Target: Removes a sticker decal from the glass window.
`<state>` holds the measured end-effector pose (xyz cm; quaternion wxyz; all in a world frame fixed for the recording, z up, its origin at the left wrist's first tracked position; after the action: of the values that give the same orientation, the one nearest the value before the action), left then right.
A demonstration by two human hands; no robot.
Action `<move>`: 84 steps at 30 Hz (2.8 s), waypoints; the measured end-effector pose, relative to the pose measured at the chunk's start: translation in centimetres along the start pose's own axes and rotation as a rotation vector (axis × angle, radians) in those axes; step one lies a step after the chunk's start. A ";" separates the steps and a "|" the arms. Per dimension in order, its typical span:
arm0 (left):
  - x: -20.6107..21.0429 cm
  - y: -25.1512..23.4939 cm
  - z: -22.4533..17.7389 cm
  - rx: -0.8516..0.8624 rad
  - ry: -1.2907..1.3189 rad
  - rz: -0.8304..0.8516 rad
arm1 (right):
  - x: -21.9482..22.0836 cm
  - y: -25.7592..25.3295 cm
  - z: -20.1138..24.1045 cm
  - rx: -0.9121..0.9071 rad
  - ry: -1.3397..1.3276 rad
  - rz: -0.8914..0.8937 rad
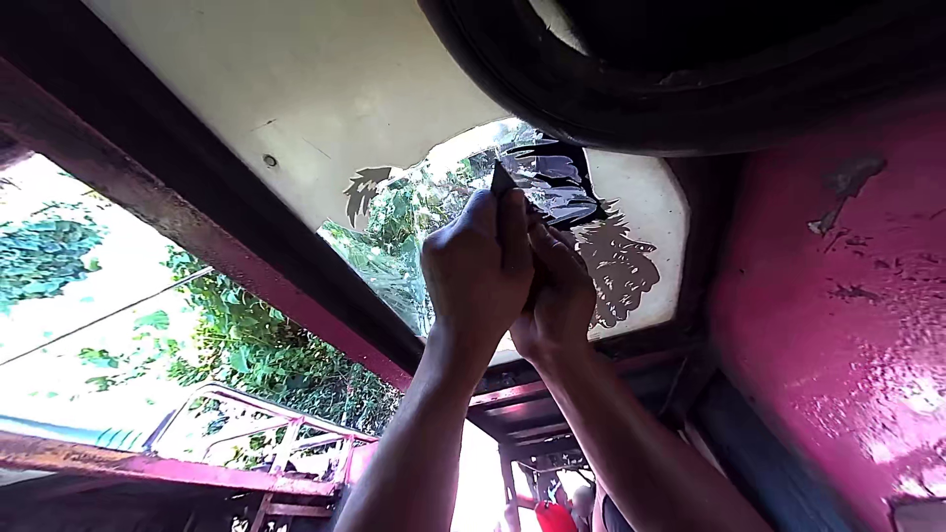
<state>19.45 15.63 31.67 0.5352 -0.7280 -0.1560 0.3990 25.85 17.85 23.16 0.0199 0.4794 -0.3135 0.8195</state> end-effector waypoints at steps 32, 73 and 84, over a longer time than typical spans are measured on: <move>-0.7 -1.5 -0.5 0.329 -0.132 -0.323 | -17.8 16.5 -6.6 0.444 0.147 -0.422; -11.1 26.1 8.0 -0.532 1.382 0.213 | -7.2 15.2 -2.4 0.095 0.296 0.365; -11.9 25.0 6.8 -0.417 1.274 0.127 | 3.4 16.5 -4.7 0.214 0.435 0.707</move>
<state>1.83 2.89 13.25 0.3466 -0.9170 0.1597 -0.1163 14.93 6.19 16.10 -0.2462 0.1579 -0.3603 0.8858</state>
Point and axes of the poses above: each hand's wrist, its own y-axis away from the middle knuckle, its own x-axis out of the palm, z = x × y, the point moved 6 cm from there along -y, towards the middle knuckle, and after that the axes turned 1 degree about z, right-handed, at the moved point
